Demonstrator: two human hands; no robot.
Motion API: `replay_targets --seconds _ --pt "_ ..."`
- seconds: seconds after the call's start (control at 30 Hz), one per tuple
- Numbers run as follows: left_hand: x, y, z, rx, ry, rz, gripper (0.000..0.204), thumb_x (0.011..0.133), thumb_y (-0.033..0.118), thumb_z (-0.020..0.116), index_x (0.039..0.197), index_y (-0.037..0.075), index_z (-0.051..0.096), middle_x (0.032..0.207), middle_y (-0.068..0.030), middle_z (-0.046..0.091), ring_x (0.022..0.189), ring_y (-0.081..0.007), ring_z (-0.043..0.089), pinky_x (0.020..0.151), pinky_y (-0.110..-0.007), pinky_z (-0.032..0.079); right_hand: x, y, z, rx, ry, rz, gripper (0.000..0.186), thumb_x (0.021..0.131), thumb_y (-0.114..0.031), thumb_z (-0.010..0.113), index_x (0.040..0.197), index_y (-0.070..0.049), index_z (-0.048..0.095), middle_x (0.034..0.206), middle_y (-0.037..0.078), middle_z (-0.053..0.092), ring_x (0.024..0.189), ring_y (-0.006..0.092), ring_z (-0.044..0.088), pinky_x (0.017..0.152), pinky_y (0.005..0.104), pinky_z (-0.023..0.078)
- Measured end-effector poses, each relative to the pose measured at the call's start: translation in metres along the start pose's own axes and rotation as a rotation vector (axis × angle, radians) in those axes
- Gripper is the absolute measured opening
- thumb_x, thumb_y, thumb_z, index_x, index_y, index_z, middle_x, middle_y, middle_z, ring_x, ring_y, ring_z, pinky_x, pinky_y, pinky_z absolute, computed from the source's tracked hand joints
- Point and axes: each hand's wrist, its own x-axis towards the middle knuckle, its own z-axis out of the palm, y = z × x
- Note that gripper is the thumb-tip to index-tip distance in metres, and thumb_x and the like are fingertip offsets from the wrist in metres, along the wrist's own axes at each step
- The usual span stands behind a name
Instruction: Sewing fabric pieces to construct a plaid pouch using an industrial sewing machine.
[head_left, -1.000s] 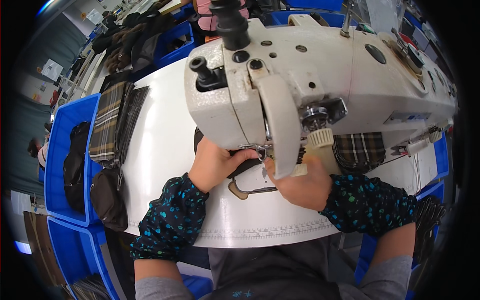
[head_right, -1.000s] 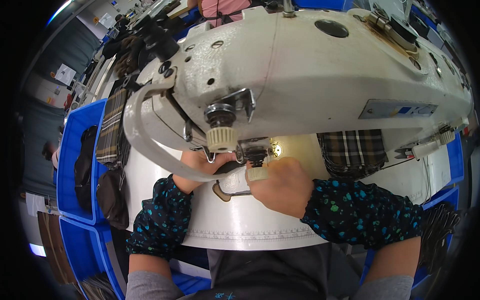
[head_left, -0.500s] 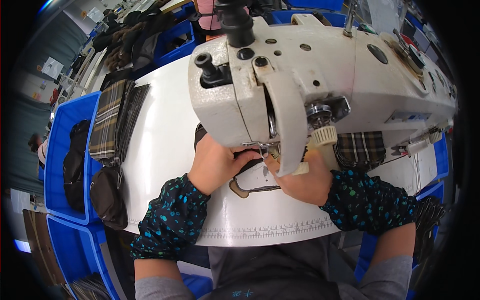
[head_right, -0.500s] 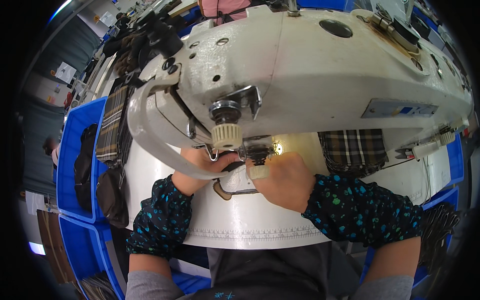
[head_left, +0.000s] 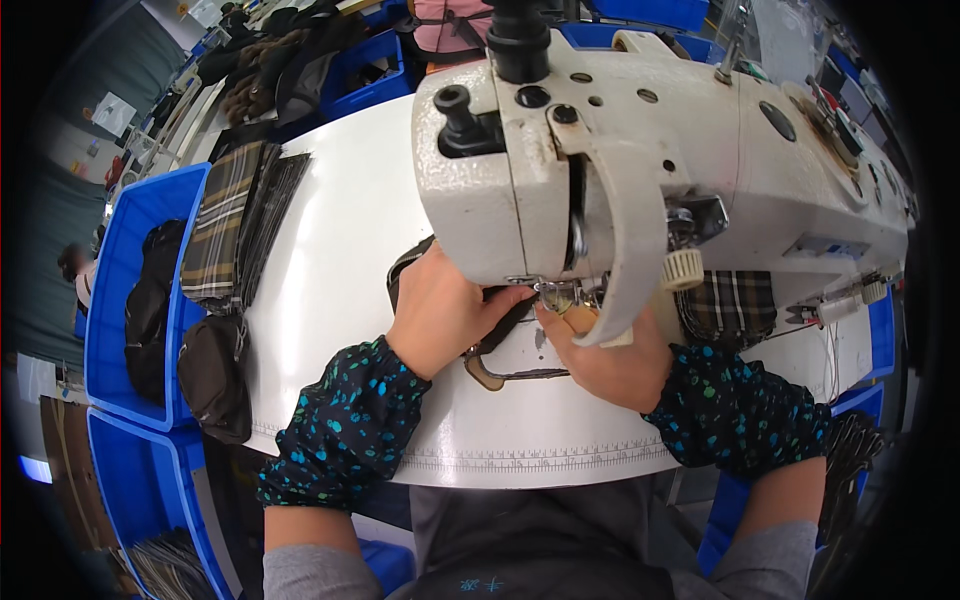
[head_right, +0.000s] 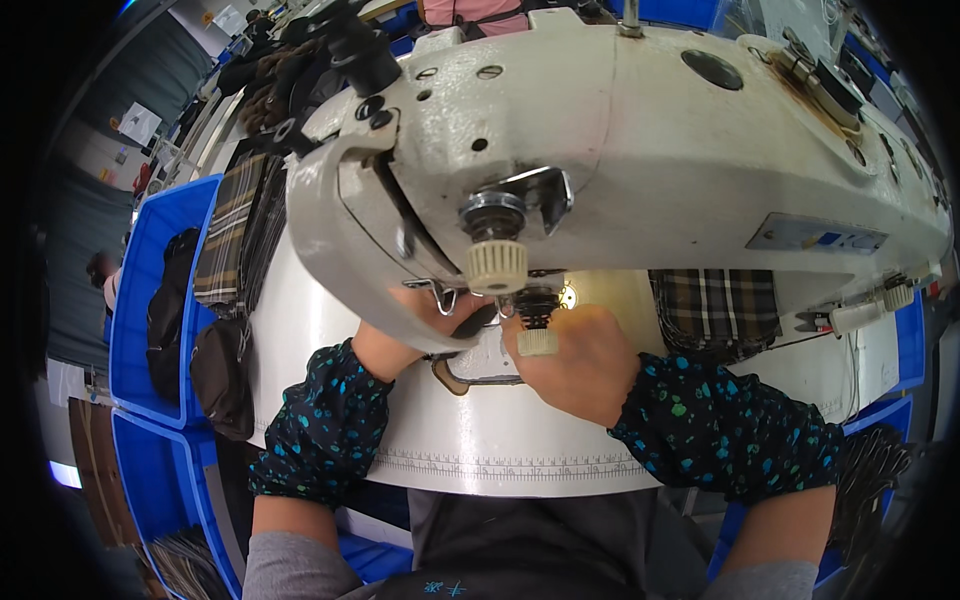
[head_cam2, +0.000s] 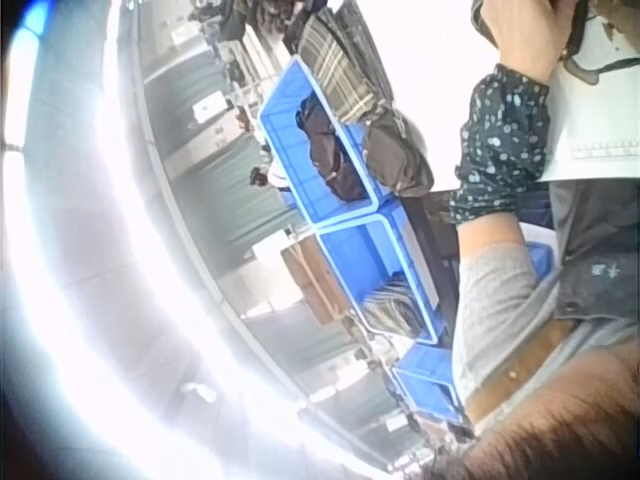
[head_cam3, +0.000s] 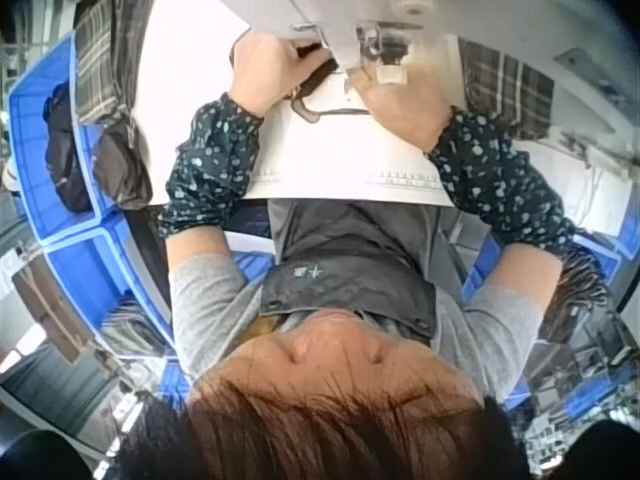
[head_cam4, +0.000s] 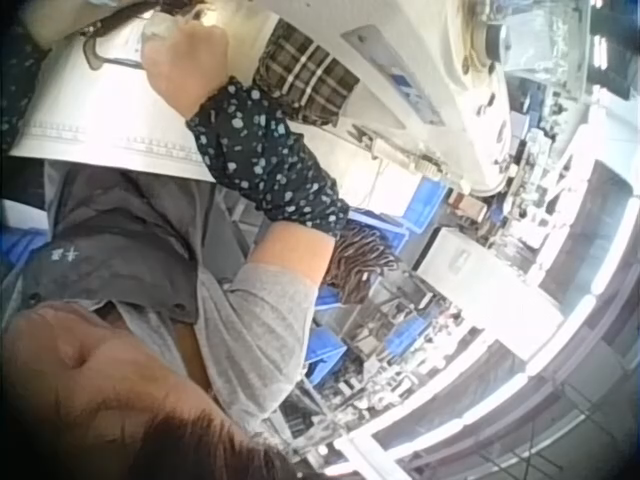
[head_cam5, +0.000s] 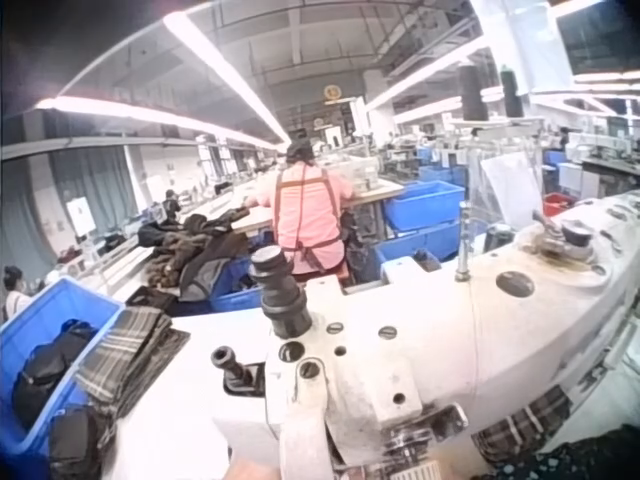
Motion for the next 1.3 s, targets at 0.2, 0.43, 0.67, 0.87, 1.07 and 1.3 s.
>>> replay_targets --seconds 0.2,0.43,0.67,0.87,1.07,1.3 --pt "0.002 0.011 -0.005 0.042 0.009 -0.002 0.03 0.073 0.025 0.083 0.1 0.013 0.076 0.094 -0.0094 0.07 0.089 -0.0339 0.064 0.074 -0.043 0.052 -0.02 0.014 0.045 0.208 0.094 0.118 0.015 0.086 -0.013 0.067 0.1 -0.008 0.071 0.065 0.007 0.062 0.054 0.0257 0.062 0.047 0.0396 0.048" --pt "0.0 0.003 -0.005 0.073 0.049 0.153 0.027 0.073 0.017 0.079 0.099 0.013 0.076 0.098 -0.0092 0.071 0.098 -0.0352 0.064 0.089 -0.046 0.046 -0.02 0.006 0.038 -0.117 -0.026 -0.086 0.032 0.083 -0.015 0.065 0.115 -0.011 0.07 0.06 0.005 0.056 0.051 0.0227 0.058 0.047 0.0376 0.045" --pt "0.002 0.001 -0.006 -0.131 0.047 0.073 0.033 0.07 0.012 0.079 0.103 0.007 0.072 0.102 -0.0159 0.07 0.099 -0.0412 0.062 0.09 -0.05 0.047 -0.009 -0.007 0.006 -0.196 -0.083 -0.161 0.044 0.079 -0.016 0.063 0.122 -0.01 0.068 0.054 0.003 0.051 0.046 0.02 0.054 0.044 0.036 0.042" --pt "0.001 0.003 -0.005 -0.06 0.036 0.104 0.035 0.07 0.013 0.079 0.104 0.007 0.072 0.105 -0.0168 0.069 0.101 -0.0418 0.061 0.091 -0.05 0.046 -0.002 -0.013 -0.006 -0.186 -0.085 -0.117 0.04 0.079 -0.014 0.063 0.118 -0.005 0.069 0.055 0.003 0.054 0.046 0.0208 0.056 0.044 0.0364 0.045" --pt "0.001 0.0 -0.003 -0.053 0.025 0.112 0.039 0.071 0.016 0.079 0.108 0.008 0.071 0.108 -0.0174 0.068 0.104 -0.0417 0.06 0.093 -0.049 0.045 -0.011 -0.001 0.027 -0.107 -0.03 -0.089 0.036 0.077 -0.012 0.064 0.112 -0.005 0.07 0.057 0.004 0.056 0.048 0.0223 0.059 0.044 0.0365 0.047" --pt "0.002 0.0 0.001 -0.137 0.021 0.097 0.036 0.071 0.017 0.08 0.105 0.008 0.072 0.104 -0.0158 0.069 0.101 -0.0405 0.06 0.091 -0.048 0.045 -0.009 0.006 0.035 -0.07 0.167 -0.067 0.034 0.074 -0.01 0.065 0.108 -0.009 0.07 0.057 0.003 0.052 0.05 0.0231 0.057 0.045 0.0376 0.045"
